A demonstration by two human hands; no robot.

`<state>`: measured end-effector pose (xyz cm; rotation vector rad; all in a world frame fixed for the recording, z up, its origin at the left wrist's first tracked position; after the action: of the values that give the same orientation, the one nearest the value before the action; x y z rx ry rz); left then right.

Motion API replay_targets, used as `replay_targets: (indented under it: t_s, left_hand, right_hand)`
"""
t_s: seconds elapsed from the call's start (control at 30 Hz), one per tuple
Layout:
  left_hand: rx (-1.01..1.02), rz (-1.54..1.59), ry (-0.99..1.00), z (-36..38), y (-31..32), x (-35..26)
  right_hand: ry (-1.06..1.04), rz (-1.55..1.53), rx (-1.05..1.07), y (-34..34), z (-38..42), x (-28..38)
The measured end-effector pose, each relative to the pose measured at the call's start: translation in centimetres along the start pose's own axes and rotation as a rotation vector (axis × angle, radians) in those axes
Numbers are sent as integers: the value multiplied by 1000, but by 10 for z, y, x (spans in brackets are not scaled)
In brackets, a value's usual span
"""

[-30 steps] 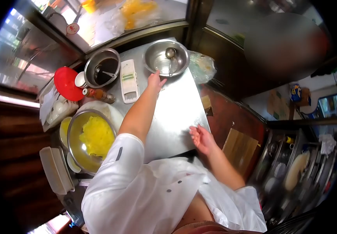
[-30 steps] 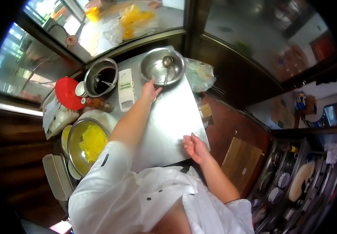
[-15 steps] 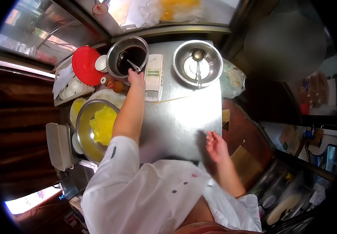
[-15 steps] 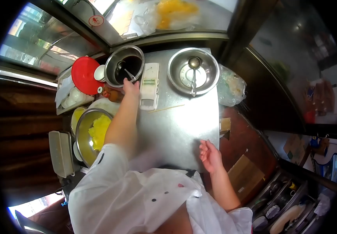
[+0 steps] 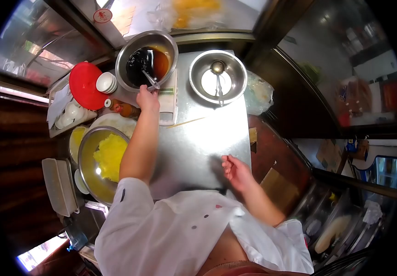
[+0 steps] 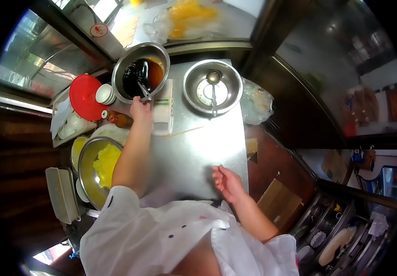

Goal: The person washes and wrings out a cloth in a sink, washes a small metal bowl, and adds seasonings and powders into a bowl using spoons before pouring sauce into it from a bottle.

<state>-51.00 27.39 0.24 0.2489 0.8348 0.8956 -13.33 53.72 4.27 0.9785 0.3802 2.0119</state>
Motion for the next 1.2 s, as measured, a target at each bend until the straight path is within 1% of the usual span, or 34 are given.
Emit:
replay_targets:
  t_s: [0.1, 0.17, 0.23, 0.3, 0.37, 0.43, 0.47, 0.5, 0.57, 0.6, 0.67, 0.7, 0.73, 0.77, 0.83, 0.87, 0.9, 0.97, 1.0, 1.1, 1.2]
  left_hand:
    - [108, -61, -76, 37, 19, -4]
    - [155, -121, -128, 64, 31, -1]
    - [164, -199, -205, 87, 37, 7]
    - [180, -277, -271, 112, 44, 20]
    - [218, -362, -352, 120, 44, 37]
    - [259, -439, -438, 129, 43, 53]
    - [249, -479, -435, 142, 48, 57]
    - [277, -541, -476, 153, 53, 61]
    - [318, -568, -452, 156, 54, 68]
    - [299, -592, -434, 156, 55, 68]
    - [251, -634, -399, 155, 54, 66]
    - [273, -663, -383, 157, 59, 65]
    - [292, -691, -370, 160, 64, 64]
    - [314, -720, -358, 164, 70, 63]
    - [265, -804, -282, 175, 84, 56]
    - [241, -846, -243, 178, 90, 53]
    - [236, -887, -224, 177, 94, 52]
    - [226, -972, -181, 174, 104, 46]
    - [208, -1064, -199, 175, 108, 45]
    - [210, -1105, -157, 159, 115, 43]
    - [217, -1090, -131, 147, 125, 41]
  right_hand:
    - [-279, 443, -16, 22, -3, 44]
    - [-677, 722, 163, 47, -18, 84]
    - [-1220, 1300, 284, 118, 6, 139]
    - [-1472, 1584, 484, 176, 16, 165]
    - [-1586, 1679, 616, 206, -1, 170]
    - [-1592, 1759, 731, 222, -25, 160]
    - [-1629, 1848, 726, 226, -35, 154]
    - [-1475, 1913, 759, 231, -43, 150]
    - [-1339, 1948, 766, 232, -58, 140]
    - [-1352, 1977, 723, 232, -63, 139]
    - [-1186, 1936, 707, 222, -77, 139]
    - [-1105, 1913, 698, 217, -82, 141]
    - [-1206, 1823, 665, 210, -84, 147]
    - [-1168, 1663, 603, 202, -89, 154]
    - [-1082, 1348, 477, 192, -90, 172]
    - [-1081, 1167, 401, 185, -92, 183]
    - [-1020, 1019, 280, 171, -109, 186]
    - [-1043, 641, 211, 152, -138, 193]
    - [-1019, 594, 148, 146, -140, 198]
    - [-1035, 661, 0, 126, -161, 202]
    - [-995, 662, -60, 114, -171, 202]
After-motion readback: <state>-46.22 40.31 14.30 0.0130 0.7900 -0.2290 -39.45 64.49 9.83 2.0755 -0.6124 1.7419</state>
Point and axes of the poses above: each hand's wrist, its own z-axis away from the middle knuckle, its own y-axis out of the palm, x = y × z, the point moved 7 cm from there along -z, towards the middle knuckle, and after that the axes turned 15 degrees about -y, right-handed, at the moved point
